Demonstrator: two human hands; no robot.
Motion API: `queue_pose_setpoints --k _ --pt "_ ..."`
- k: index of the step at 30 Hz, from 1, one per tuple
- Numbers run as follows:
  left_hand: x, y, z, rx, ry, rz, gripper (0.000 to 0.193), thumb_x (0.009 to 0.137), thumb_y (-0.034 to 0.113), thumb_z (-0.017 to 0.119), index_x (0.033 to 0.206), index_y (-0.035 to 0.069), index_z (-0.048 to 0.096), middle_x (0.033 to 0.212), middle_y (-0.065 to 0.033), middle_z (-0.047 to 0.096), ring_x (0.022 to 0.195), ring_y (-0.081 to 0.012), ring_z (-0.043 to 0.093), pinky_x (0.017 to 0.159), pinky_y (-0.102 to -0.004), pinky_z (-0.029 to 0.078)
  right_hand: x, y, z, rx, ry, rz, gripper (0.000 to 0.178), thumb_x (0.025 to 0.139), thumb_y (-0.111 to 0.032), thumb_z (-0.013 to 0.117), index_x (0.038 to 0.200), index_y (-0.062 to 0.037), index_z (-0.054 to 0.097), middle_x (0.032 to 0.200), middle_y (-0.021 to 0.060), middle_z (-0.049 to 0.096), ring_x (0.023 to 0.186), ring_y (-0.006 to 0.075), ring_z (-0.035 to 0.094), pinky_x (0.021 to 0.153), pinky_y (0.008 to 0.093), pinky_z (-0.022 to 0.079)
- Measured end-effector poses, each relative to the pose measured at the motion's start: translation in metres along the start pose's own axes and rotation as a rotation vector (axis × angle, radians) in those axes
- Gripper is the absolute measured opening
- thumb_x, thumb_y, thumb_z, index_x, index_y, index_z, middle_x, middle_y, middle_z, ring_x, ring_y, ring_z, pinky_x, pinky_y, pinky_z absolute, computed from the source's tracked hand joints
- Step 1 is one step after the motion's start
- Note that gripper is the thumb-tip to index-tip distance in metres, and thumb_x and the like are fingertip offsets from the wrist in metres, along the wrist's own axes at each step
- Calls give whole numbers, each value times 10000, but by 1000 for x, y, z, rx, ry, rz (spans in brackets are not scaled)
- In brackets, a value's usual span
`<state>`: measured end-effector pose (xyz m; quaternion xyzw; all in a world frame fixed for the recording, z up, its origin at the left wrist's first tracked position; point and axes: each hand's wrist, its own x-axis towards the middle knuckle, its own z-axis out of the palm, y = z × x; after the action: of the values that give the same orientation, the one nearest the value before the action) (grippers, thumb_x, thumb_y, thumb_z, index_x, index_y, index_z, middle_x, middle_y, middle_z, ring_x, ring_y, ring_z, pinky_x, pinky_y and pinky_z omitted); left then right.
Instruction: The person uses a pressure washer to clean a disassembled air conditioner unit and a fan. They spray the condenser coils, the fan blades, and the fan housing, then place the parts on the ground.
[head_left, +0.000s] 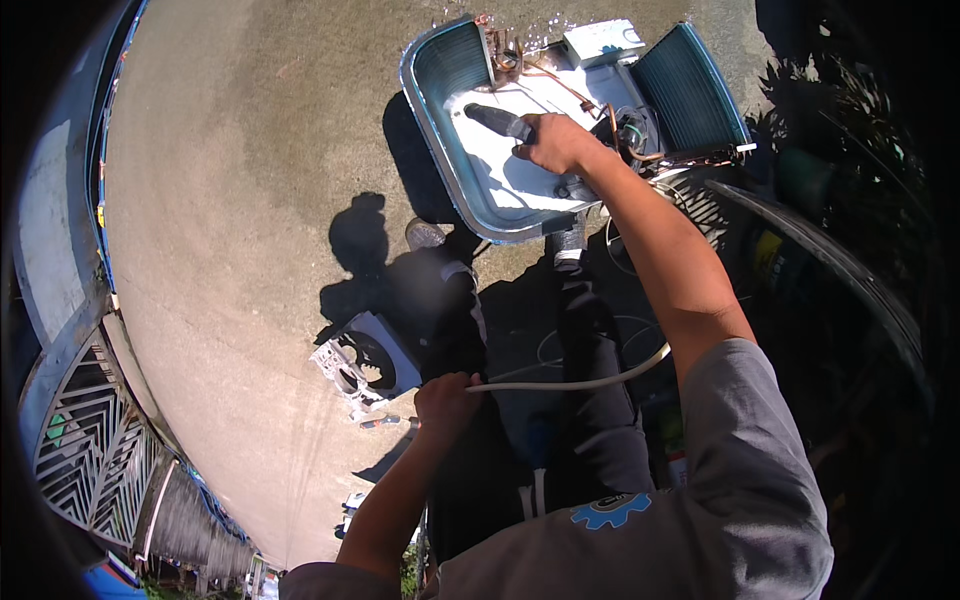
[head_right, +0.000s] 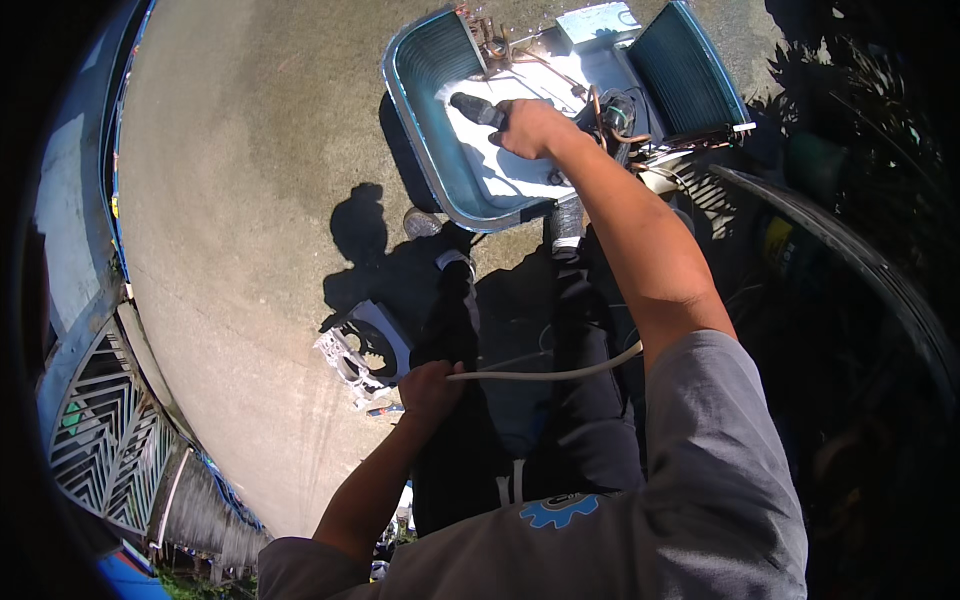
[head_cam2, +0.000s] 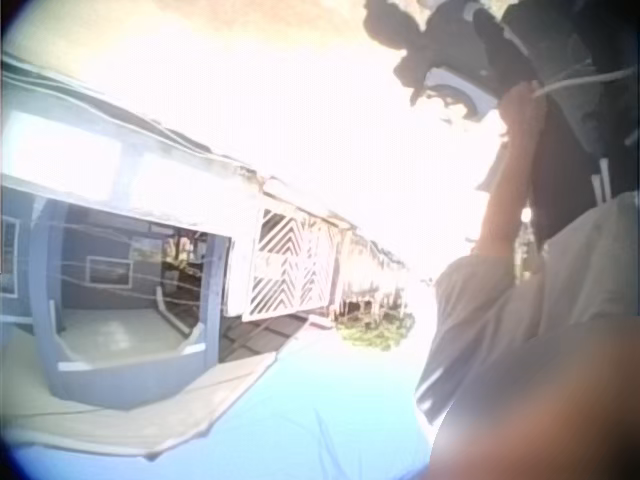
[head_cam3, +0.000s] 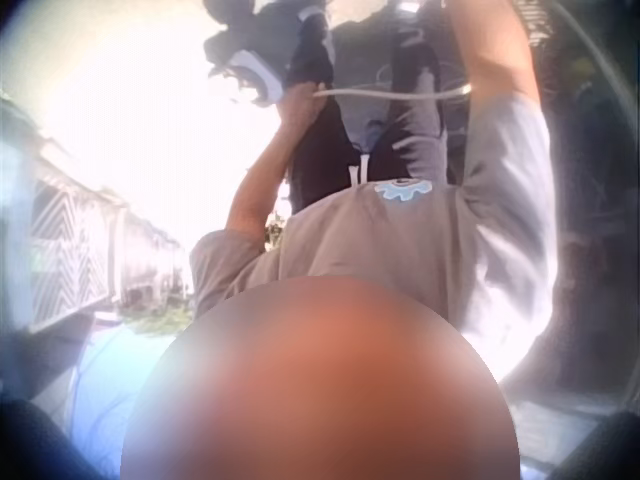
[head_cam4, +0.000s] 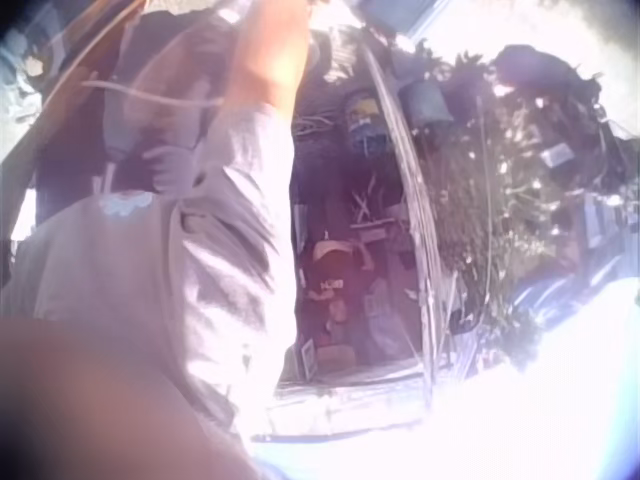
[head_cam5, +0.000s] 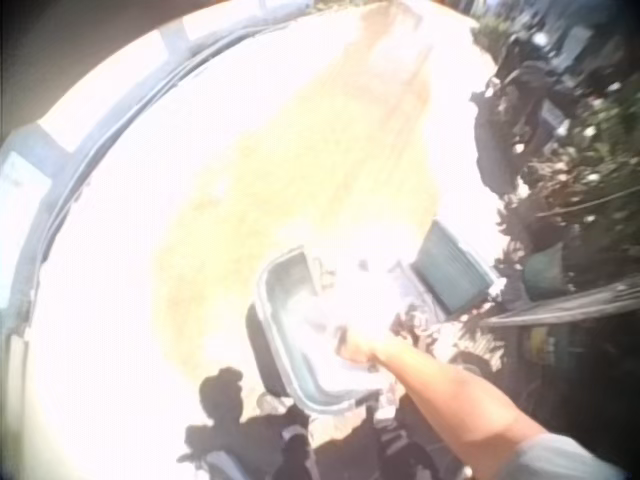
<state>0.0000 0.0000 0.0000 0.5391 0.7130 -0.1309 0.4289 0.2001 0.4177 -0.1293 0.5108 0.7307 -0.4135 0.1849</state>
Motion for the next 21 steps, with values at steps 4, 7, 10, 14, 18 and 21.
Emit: queue_pose_setpoints --k 4,7,10,14,18,21 --pt "-2 9 7 -33 7 -8 428 982 467 696 737 117 698 778 -113 712 801 -386 736 703 -525 563 -9 18 5 -35 -105 42 415 944 -348 688 1146 1 789 1140 311 759 1111 451 733 993 484 574" --pt "-4 5 7 -40 18 -34 426 985 464 692 737 118 697 779 -112 712 799 -387 735 701 -526 563 -11 11 12 -143 -162 -11 505 938 -419 704 1136 42 758 1106 325 752 1070 465 736 965 495 583" --pt "0 10 13 -10 117 24 361 937 388 740 687 142 653 696 -86 655 696 -346 714 619 -490 561 -10 4 17 -74 -44 172 470 942 -399 686 1118 22 797 1207 280 757 1145 429 731 1016 468 577" --pt "2 12 16 -44 37 -29 417 986 448 685 732 117 698 774 -123 711 790 -396 734 699 -540 566 33 3 7 -67 -73 167 521 936 -428 700 1199 15 780 1227 281 752 1169 426 725 1027 469 572" --pt "3 16 14 -40 44 -53 394 988 427 686 741 120 703 775 -127 710 787 -400 734 697 -544 568 56 13 2 -73 -2 118 548 936 -471 687 1126 32 792 1144 289 768 1104 422 744 990 457 577" --pt "3 18 8 -49 20 -76 372 991 406 684 754 121 704 788 -127 714 789 -402 734 700 -545 568 56 14 -2 -82 -71 83 562 933 -489 692 1110 36 791 1121 300 766 1087 422 746 972 452 578"
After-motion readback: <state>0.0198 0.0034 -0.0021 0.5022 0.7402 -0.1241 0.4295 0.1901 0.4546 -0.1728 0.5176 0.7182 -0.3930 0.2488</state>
